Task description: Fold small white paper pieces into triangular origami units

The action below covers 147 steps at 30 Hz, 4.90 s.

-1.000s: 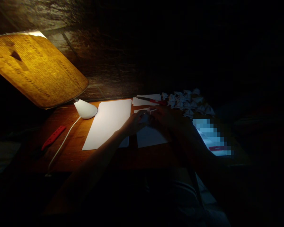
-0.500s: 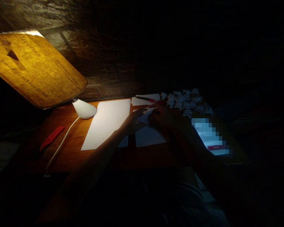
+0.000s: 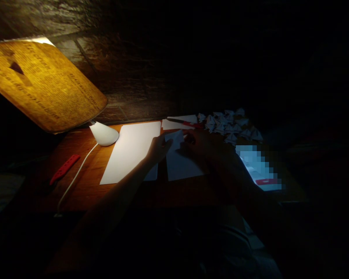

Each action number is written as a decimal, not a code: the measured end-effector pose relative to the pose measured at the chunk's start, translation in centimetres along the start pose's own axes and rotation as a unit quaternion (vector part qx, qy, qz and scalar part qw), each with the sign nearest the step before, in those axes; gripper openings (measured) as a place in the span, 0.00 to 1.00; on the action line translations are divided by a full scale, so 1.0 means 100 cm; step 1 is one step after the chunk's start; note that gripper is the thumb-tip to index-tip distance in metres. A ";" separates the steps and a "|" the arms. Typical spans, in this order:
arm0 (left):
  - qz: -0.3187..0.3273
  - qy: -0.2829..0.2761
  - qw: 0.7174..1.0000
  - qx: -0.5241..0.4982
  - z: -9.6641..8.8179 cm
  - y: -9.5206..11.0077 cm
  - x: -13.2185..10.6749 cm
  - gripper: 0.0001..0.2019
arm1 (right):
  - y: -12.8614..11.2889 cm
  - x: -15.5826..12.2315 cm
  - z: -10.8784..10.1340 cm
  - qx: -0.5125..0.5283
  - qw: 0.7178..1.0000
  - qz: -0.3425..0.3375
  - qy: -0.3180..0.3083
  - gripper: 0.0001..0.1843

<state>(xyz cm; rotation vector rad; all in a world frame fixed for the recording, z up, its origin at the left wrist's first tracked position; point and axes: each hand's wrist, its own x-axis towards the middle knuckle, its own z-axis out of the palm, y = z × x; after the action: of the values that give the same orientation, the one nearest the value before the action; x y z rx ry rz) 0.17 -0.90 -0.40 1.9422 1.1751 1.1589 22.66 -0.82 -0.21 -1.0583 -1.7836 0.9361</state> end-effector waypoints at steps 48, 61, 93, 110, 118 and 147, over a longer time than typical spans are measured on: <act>-0.075 0.007 0.970 -0.230 0.005 0.011 0.002 0.14 | -0.017 -0.001 -0.003 0.052 0.997 -0.014 0.046 0.12; 0.042 -0.032 0.992 -0.115 0.002 0.007 -0.001 0.17 | -0.021 -0.005 -0.002 0.068 0.998 -0.005 0.018 0.20; -0.057 0.096 0.973 -0.204 0.005 0.033 -0.003 0.27 | -0.035 -0.008 0.005 0.111 0.991 0.046 -0.060 0.23; -0.053 0.065 0.978 -0.192 0.003 0.037 -0.005 0.24 | -0.034 -0.010 0.006 0.066 0.994 0.018 -0.080 0.28; -0.079 0.107 0.964 -0.229 0.003 0.033 -0.001 0.21 | -0.027 -0.011 0.006 0.096 0.994 0.026 -0.044 0.17; -0.097 0.161 0.947 -0.262 -0.001 0.019 0.003 0.25 | -0.018 -0.002 -0.004 0.106 0.994 0.019 -0.006 0.10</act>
<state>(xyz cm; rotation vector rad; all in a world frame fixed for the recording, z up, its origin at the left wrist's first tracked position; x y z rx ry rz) 0.86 -1.45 1.30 1.2433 1.0473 1.5315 22.52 -1.62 1.48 -0.9543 -1.6364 1.1296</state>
